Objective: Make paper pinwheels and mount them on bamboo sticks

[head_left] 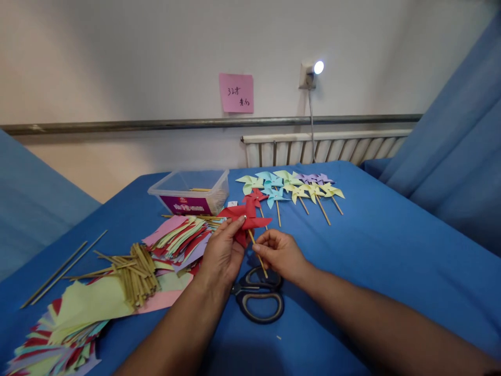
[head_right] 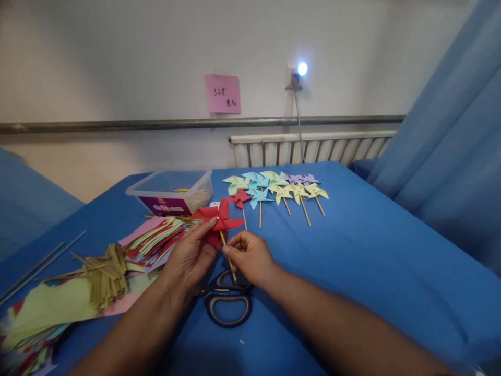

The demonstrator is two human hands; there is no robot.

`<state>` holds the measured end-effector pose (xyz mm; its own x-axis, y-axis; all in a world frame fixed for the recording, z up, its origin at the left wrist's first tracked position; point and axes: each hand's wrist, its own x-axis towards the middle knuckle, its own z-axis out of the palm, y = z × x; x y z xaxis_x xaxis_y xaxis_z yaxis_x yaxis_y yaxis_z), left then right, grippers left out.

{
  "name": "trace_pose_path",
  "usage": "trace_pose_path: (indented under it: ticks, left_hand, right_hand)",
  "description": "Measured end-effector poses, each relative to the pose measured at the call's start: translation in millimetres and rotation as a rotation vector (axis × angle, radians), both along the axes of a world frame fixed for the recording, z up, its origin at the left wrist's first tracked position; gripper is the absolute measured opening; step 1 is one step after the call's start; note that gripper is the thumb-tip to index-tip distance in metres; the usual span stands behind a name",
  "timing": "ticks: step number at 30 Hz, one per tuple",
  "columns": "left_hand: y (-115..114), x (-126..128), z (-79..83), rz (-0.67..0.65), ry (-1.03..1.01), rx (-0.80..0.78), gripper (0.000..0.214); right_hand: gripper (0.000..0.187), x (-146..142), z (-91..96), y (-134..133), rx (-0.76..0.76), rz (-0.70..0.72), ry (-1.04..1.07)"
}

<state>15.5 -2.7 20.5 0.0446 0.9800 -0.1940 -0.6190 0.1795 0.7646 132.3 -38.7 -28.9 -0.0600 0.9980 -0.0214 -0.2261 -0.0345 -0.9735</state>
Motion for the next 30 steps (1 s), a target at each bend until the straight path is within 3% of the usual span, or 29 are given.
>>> trace_pose_path:
  ticks: [7,10,13,16,19,30]
  left_hand:
    - [1.1,0.8,-2.9,0.044,-0.006,-0.016,0.014]
    - [0.3,1.4,-1.9,-0.018,0.010,-0.011,0.010]
    - [-0.3,0.3,0.6,-0.082,0.043,-0.106,0.011]
    - [0.6,-2.2,3.3,-0.018,0.102,-0.187,0.010]
    - [2.6,-5.6,4.6,0.039,0.145,-0.171,0.012]
    - [4.7,-12.3,4.2,0.078,0.103,-0.173,0.015]
  right_hand:
    - [0.025,-1.7,-3.1,0.4,-0.003,-0.045,-0.058]
    - [0.020,2.2,-4.8,3.1,0.021,-0.090,-0.103]
    - [0.019,12.1,-7.8,13.5,0.052,-0.189,-0.171]
    - [0.019,26.8,-11.7,31.4,0.017,-0.325,-0.397]
    - [0.021,39.8,-15.7,49.6,-0.019,-0.415,-0.595]
    - [0.022,33.6,-6.3,71.9,-0.137,-0.369,-1.032]
